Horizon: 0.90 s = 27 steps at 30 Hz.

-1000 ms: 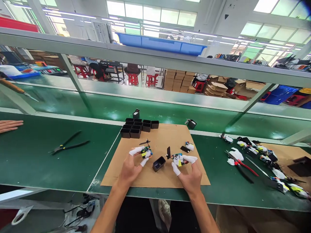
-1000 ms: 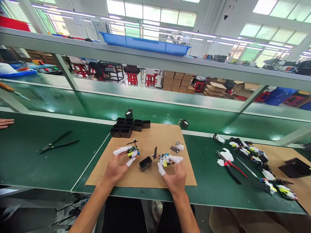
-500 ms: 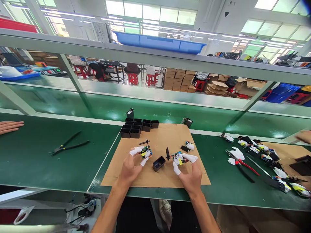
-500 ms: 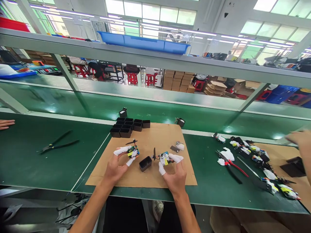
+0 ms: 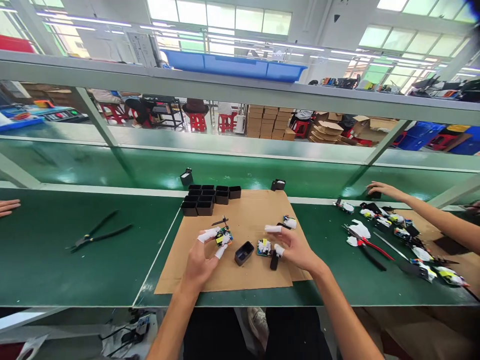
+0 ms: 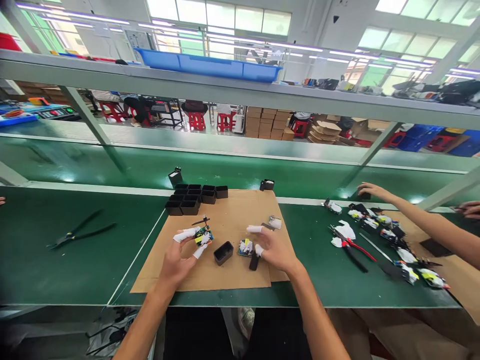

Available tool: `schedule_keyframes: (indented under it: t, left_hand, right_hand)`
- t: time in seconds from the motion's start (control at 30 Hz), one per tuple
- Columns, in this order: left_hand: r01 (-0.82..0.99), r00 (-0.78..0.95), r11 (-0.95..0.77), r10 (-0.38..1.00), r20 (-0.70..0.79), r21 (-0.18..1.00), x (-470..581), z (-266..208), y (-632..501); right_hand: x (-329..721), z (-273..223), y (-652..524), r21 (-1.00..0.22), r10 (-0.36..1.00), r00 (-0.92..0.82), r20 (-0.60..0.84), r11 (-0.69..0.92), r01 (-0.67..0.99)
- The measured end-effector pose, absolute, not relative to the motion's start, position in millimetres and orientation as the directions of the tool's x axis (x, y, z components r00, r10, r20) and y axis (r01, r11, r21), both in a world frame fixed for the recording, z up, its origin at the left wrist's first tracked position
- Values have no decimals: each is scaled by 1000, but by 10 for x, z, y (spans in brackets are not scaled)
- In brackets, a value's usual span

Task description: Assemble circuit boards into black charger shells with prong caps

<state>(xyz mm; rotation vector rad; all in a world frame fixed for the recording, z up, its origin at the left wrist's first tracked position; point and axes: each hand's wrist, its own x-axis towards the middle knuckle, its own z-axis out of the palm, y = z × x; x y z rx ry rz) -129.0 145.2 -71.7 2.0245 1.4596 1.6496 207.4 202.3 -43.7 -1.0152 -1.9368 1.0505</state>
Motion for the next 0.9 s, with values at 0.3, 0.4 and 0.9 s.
schedule_keyframes:
  t: [0.3,0.4,0.9]
  left_hand:
    - [555,-27,-548,740,673,625,-1299,-722,1444]
    - [546,-10,-559,740,672,624,-1299,-714,1434]
    - [537,-51,-501,783,620,678,-1280,-718,1457]
  right_hand:
    - [1906,-446,1752,-730,922,-339,185,360,581]
    - [1830,-519,1740,-711,913,-348,210,388,587]
    - [1821,-679,1704,-776,883,-328,337,457,434]
